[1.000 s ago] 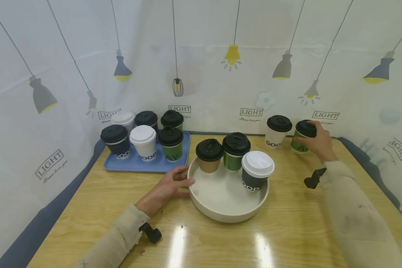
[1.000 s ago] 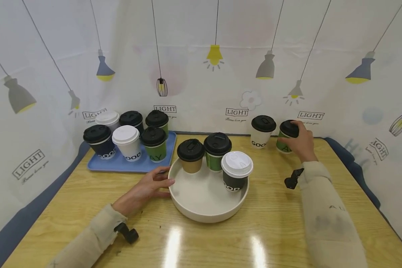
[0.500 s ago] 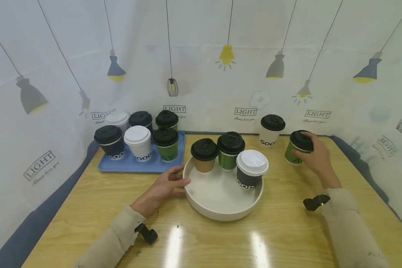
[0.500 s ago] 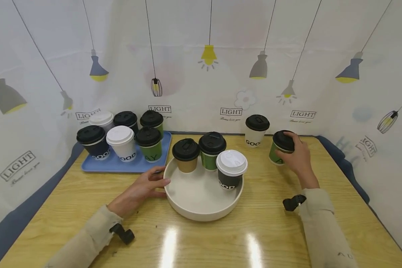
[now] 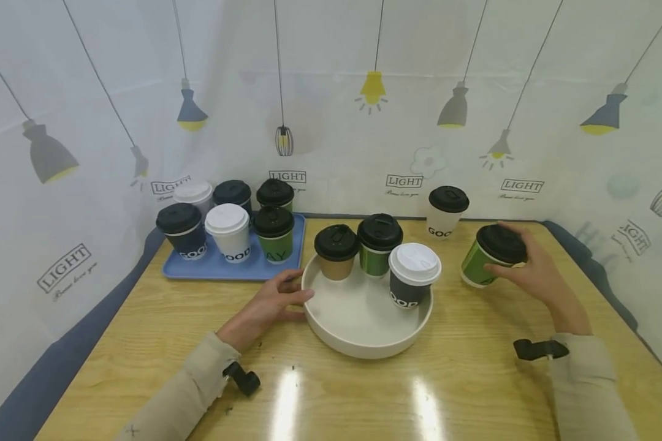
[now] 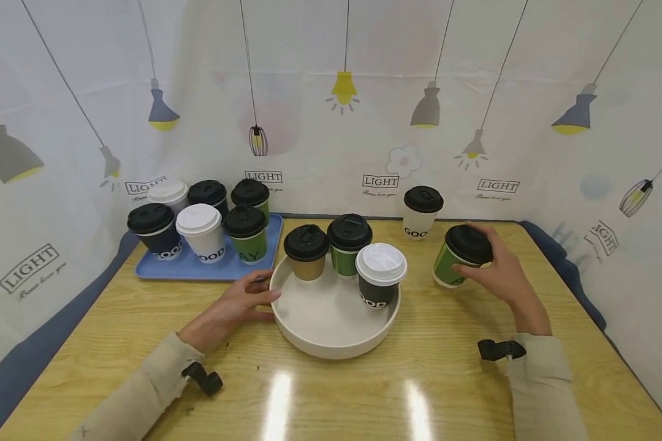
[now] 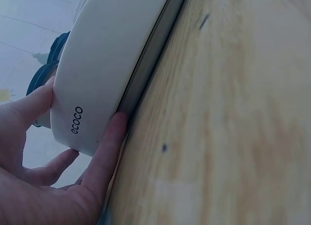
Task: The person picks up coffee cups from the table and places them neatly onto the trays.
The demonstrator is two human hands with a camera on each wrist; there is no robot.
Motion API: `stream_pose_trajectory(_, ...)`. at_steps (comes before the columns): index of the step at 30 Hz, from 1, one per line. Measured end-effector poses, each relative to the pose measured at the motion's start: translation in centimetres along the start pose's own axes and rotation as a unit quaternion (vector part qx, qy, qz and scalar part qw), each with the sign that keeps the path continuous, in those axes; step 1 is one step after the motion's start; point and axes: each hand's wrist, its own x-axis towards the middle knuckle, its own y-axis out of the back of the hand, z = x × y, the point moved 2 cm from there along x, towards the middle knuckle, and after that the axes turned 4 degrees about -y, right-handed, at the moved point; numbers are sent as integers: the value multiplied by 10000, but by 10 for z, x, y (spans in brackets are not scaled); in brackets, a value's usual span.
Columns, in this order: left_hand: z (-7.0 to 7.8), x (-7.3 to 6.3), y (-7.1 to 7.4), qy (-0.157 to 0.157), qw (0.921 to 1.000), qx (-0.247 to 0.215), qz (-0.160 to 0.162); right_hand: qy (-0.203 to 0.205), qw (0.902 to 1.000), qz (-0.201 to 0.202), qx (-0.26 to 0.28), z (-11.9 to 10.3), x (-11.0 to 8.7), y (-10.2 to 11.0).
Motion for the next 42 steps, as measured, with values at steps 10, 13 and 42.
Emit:
stream_pose_trajectory(10, 1, -2, 1, -99, 9999, 70, -23, 704, 9951, -503, 481, -49, -4, 25)
stream_pose_trajectory(13, 1, -2, 0, -96, 9999, 70, -41, 948, 9903, -758, 673, -63, -7, 27)
stream_pose_trajectory(42, 12, -6, -2, 387, 9992, 110, 84, 3199, 9376, -1335, 282, -225, -20, -48)
